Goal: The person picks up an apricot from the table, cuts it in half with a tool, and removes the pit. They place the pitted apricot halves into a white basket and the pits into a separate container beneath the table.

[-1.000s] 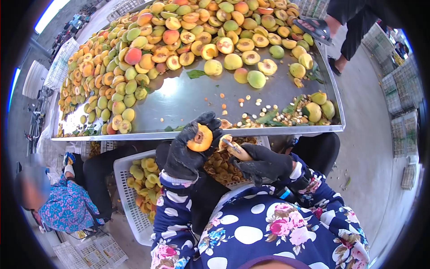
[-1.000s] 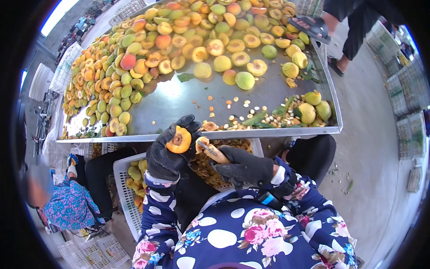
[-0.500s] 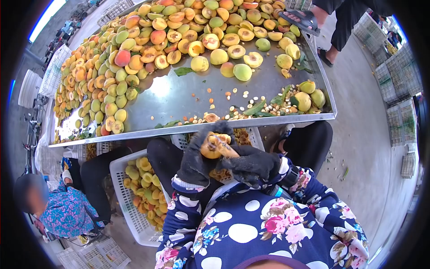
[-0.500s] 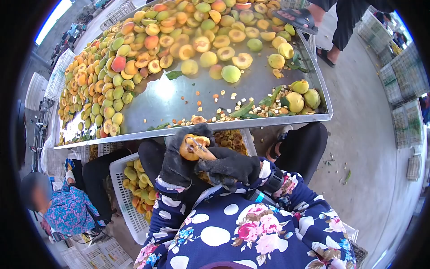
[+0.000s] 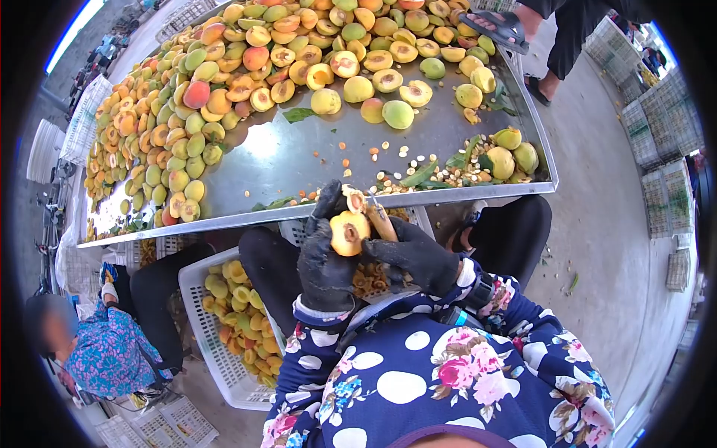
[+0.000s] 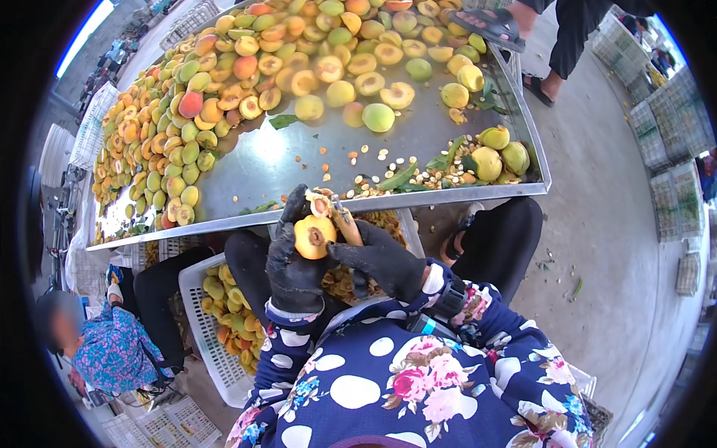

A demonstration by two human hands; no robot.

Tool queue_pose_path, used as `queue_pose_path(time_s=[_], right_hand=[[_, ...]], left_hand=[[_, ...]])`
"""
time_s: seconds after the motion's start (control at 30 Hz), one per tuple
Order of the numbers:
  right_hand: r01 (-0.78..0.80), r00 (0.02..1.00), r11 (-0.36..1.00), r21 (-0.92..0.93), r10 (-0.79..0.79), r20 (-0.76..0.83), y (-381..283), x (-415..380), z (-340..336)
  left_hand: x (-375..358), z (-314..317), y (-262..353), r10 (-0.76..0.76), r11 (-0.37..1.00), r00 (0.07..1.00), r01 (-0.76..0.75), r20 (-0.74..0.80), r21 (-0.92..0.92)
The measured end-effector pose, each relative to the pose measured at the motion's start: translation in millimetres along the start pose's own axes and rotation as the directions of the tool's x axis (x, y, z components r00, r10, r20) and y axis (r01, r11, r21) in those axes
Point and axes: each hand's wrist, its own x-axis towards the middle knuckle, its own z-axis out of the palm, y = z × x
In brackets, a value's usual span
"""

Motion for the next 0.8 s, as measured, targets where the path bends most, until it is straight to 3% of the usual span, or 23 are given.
queue_pose_path(time_s=[0.03,0.07,0.1,0.13,0.17,0.2,0.23,0.27,0.33,0.37,0.4,0.43,0.47,0.5,0.53,0.57,0.6,0.63,0.67,0.73,0.77,0.8], right_hand=[[0.065,0.998,0.998,-0.012,-0.065,-0.008,1,3,2],[0.131,0.991,0.991,-0.026,-0.131,-0.014,2,5,1],[0.13,0.991,0.99,-0.051,-0.131,-0.029,5,7,-3],[0.13,0.991,0.99,-0.05,-0.132,-0.033,3,6,-6],[0.116,0.993,0.993,-0.031,-0.116,-0.01,0,5,-10],[0.098,0.995,0.995,-0.012,-0.098,0.013,-2,4,-13],[0.093,0.996,0.996,-0.009,-0.093,0.01,-1,5,-15],[0.126,0.992,0.986,-0.108,-0.128,-0.011,0,7,-19],[0.157,0.986,0.965,-0.208,-0.166,-0.027,5,18,-27],[0.391,0.897,0.757,-0.523,-0.441,0.032,12,28,-32],[0.527,0.744,0.401,-0.749,-0.643,0.179,17,34,-36],[0.524,0.745,0.401,-0.751,-0.643,0.176,10,28,-33],[0.389,0.867,0.633,-0.669,-0.498,0.033,-3,19,-26],[0.216,0.949,0.814,-0.539,-0.306,-0.081,-10,14,-22],[0.214,0.949,0.813,-0.541,-0.305,-0.082,-10,13,-22],[0.224,0.947,0.911,-0.346,-0.287,-0.143,-10,10,-24],[0.232,0.946,0.963,-0.133,-0.256,-0.197,-10,8,-27],[0.106,0.978,0.988,-0.114,-0.125,-0.168,-11,4,-34],[0.105,0.979,0.988,-0.115,-0.123,-0.165,-9,-1,-37],[0.024,0.996,0.888,-0.458,-0.061,-0.066,-5,-12,-36],[0.032,0.995,0.811,-0.584,-0.081,-0.058,-9,-20,-25],[0.03,0.995,0.811,-0.584,-0.079,-0.059,-2,-20,-23]], left_hand=[[-2,3,-3,0.172,0.87,0.975,-0.216,0.137,0.443],[-3,5,-6,0.255,0.515,0.907,-0.42,0.334,0.747],[1,-7,-9,0.132,0.928,0.956,-0.213,0.263,0.305],[1,-7,-4,0.129,0.929,0.956,-0.21,0.265,0.304],[0,-6,3,0.152,0.685,0.908,-0.381,0.39,0.621],[-3,-3,10,0.115,0.311,0.854,-0.515,0.507,0.798],[-6,22,28,-0.1,-0.016,0.943,-0.321,0.318,0.947],[-6,8,23,-0.102,-0.015,0.944,-0.318,0.315,0.948],[-4,-28,8,-0.089,0.352,0.945,-0.266,0.316,0.897],[0,-19,16,-0.159,0.146,0.9,-0.386,0.406,0.911],[-3,-15,17,-0.16,0.148,0.9,-0.385,0.406,0.911],[-7,-10,16,-0.184,0.216,0.929,-0.281,0.321,0.935],[-9,-8,13,-0.213,0.28,0.948,-0.173,0.236,0.944],[-7,-9,9,-0.214,0.283,0.948,-0.173,0.237,0.944],[-3,-12,3,-0.226,0.499,0.955,-0.056,0.192,0.865],[0,-13,1,-0.248,0.683,0.957,0.063,0.15,0.728],[2,-13,2,-0.245,0.685,0.958,0.062,0.149,0.726],[5,-10,6,-0.325,0.907,0.945,0.303,0.028,0.291],[5,-10,9,-0.445,0.873,0.895,0.425,-0.035,-0.238],[5,-14,9,-0.395,0.902,0.918,0.382,-0.032,-0.2],[3,-12,11,-0.245,0.916,0.969,0.219,0.036,0.336],[2,-11,12,-0.145,0.652,0.974,-0.038,0.174,0.757]])
